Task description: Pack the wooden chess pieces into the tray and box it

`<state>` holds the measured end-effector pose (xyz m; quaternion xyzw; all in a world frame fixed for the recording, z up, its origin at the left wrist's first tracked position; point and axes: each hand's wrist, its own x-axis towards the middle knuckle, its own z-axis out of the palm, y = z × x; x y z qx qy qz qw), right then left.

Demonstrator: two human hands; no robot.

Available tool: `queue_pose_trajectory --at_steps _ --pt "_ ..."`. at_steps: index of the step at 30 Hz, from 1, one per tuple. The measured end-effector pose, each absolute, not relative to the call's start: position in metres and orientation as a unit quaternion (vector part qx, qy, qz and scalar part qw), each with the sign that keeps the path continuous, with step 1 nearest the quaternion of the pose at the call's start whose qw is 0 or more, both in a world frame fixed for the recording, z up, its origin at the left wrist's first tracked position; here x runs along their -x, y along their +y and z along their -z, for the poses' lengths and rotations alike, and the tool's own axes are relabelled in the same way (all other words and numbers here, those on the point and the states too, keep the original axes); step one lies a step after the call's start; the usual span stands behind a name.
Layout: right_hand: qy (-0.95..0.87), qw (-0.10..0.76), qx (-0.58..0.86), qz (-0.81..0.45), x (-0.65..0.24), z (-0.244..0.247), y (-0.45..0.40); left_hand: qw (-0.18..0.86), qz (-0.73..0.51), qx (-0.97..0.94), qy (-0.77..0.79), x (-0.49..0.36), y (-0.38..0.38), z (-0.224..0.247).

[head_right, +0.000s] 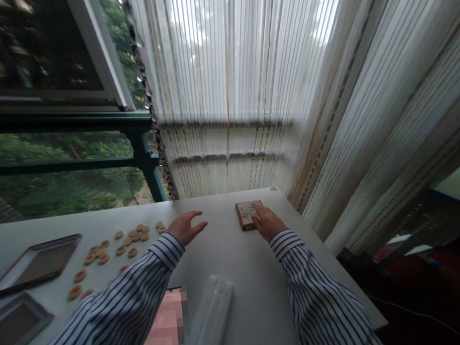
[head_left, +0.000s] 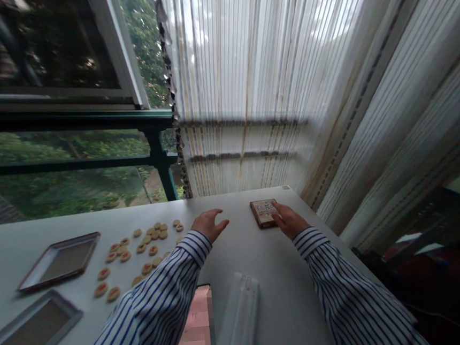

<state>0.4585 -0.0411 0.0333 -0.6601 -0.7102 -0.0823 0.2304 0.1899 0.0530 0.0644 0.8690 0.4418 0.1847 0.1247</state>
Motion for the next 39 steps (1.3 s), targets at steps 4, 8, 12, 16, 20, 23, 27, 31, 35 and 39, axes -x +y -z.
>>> queue_pose_trajectory --at_steps 4,8,12,16,20,23,27,31,35,39 --pt "-0.723 0.229 0.648 0.076 -0.442 -0.039 -0.038 0.127 -0.202 -0.855 0.46 -0.173 0.052 -0.069" --pt "-0.736 0.228 0.634 0.069 -0.425 -0.044 -0.035 0.126 -0.221 -0.842 0.475 -0.156 0.051 -0.072" --pt "-0.748 0.223 0.622 0.067 -0.41 -0.046 -0.031 0.137 -0.243 -0.829 0.485 -0.139 0.047 -0.074" --pt "-0.761 0.217 0.608 0.072 -0.391 -0.05 -0.029 0.149 -0.264 -0.815 0.494 -0.123 0.042 -0.073" --pt "-0.781 0.22 0.581 0.07 -0.37 -0.053 -0.026 0.159 -0.29 -0.801 0.5 -0.108 0.035 -0.07" --pt "-0.797 0.221 0.557 0.066 -0.355 -0.053 -0.023 0.166 -0.305 -0.791 0.504 -0.097 0.028 -0.067" --pt "-0.815 0.217 0.534 0.062 -0.334 -0.052 -0.019 0.188 -0.321 -0.779 0.504 -0.083 0.017 -0.064" --pt "-0.835 0.212 0.504 0.061 -0.313 -0.053 -0.018 0.179 -0.33 -0.767 0.521 -0.069 0.005 -0.059" --pt "-0.847 0.209 0.485 0.06 -0.294 -0.053 -0.018 0.171 -0.347 -0.751 0.535 -0.054 -0.006 -0.05" --pt "-0.858 0.208 0.467 0.055 -0.275 -0.051 -0.018 0.176 -0.347 -0.741 0.548 -0.041 -0.018 -0.041"
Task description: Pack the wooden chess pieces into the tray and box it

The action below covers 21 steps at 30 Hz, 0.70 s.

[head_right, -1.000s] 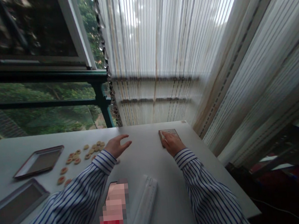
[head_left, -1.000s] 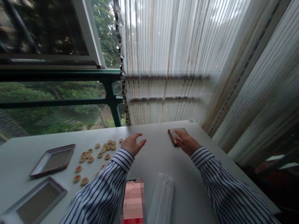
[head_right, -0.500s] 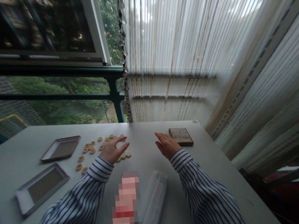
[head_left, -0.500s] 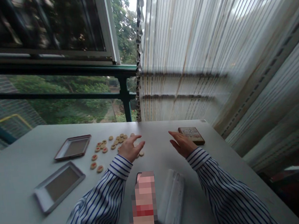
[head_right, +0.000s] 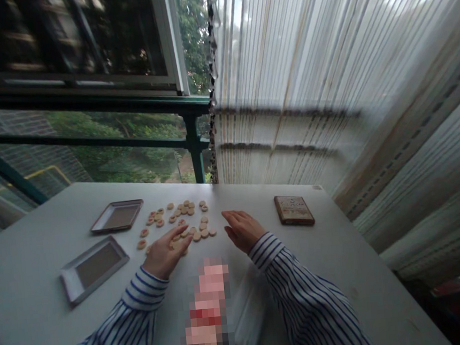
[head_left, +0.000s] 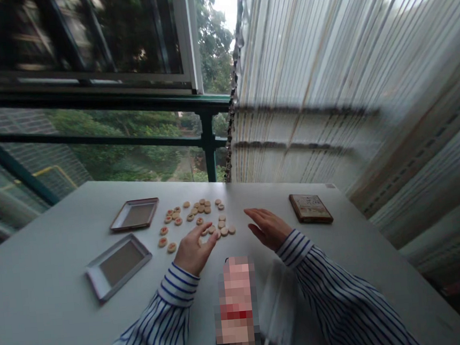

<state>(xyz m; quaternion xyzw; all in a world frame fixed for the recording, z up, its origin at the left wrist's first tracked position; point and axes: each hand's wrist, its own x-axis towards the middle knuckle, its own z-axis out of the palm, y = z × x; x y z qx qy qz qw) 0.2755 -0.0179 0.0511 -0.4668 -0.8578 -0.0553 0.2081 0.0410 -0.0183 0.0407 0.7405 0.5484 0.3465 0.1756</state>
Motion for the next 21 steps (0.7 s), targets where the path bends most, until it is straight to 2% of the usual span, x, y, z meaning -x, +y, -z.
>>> queue_pose_trajectory --at_steps 10,21 --pt "-0.876 0.201 0.438 0.014 -0.241 -0.04 -0.02 0.155 -0.384 -0.722 0.555 -0.027 -0.038 -0.009" --pt "-0.868 0.215 0.448 -0.022 -0.227 -0.013 -0.017 0.081 -0.457 -0.703 0.539 -0.024 -0.057 0.014"
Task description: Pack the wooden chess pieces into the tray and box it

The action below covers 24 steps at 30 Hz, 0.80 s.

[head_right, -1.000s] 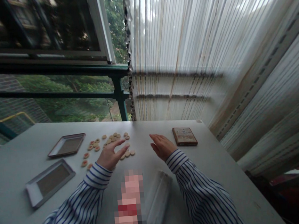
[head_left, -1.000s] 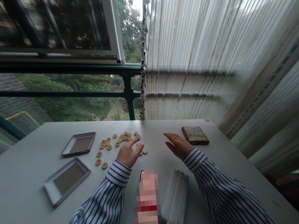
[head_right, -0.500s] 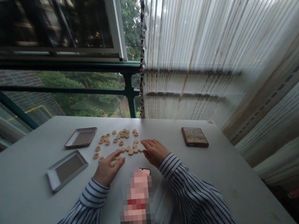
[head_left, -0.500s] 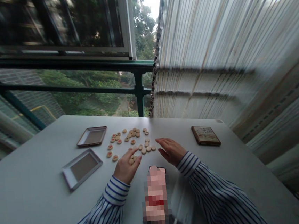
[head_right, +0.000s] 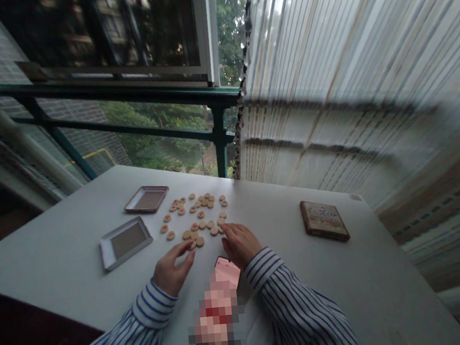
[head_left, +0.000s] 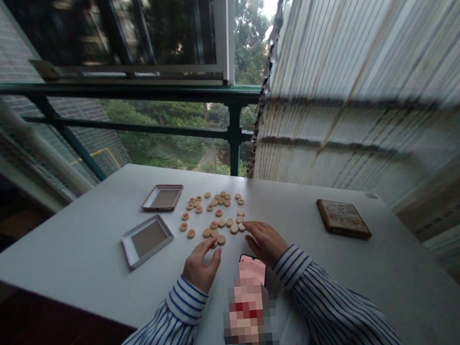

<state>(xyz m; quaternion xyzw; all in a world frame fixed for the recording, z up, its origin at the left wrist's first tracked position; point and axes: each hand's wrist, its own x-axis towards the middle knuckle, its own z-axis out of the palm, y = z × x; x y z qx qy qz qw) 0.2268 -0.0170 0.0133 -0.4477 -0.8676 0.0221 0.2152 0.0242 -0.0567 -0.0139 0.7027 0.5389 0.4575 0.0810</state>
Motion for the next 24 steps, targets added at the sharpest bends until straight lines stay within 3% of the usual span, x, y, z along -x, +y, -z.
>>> queue_pose_trajectory --at_steps 12,24 --pt "-0.867 0.203 0.455 -0.014 -0.228 -0.012 -0.017 0.048 -0.45 -0.675 0.583 0.009 -0.069 0.009" --pt "-0.878 0.125 0.462 0.014 -0.224 -0.033 -0.013 -0.048 -0.433 -0.695 0.572 0.051 -0.068 0.017"
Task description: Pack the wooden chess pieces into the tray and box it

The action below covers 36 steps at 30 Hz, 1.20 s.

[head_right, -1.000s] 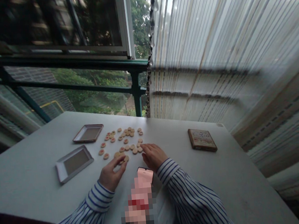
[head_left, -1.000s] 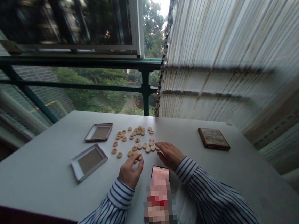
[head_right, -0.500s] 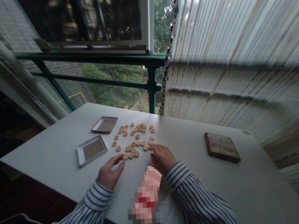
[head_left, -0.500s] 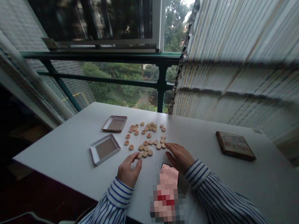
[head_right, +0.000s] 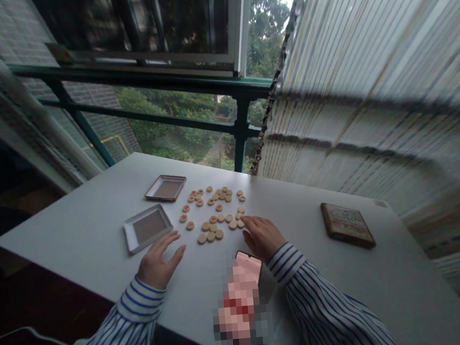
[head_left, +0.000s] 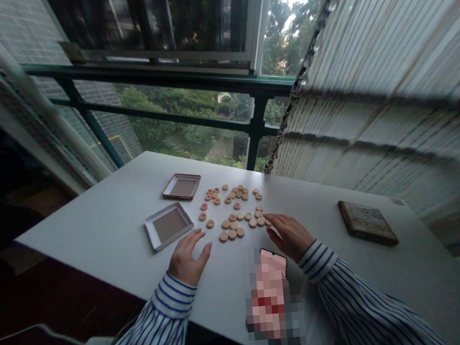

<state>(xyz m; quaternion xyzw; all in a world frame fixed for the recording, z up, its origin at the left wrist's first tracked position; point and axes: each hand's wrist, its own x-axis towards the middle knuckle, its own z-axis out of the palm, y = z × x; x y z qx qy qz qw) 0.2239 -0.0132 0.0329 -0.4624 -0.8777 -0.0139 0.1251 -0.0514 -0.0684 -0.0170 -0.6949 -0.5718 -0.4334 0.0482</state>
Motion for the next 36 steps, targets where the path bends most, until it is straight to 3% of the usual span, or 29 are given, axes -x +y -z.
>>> queue_pose_trajectory --at_steps 27,36 --pt "-0.936 0.061 0.347 -0.01 -0.158 -0.054 0.01 0.14 0.456 0.554 -0.683 0.129 -0.087 0.015" --pt "-0.947 0.025 0.32 -0.02 -0.122 -0.05 0.014 0.104 0.389 0.538 -0.74 0.145 -0.09 0.031"
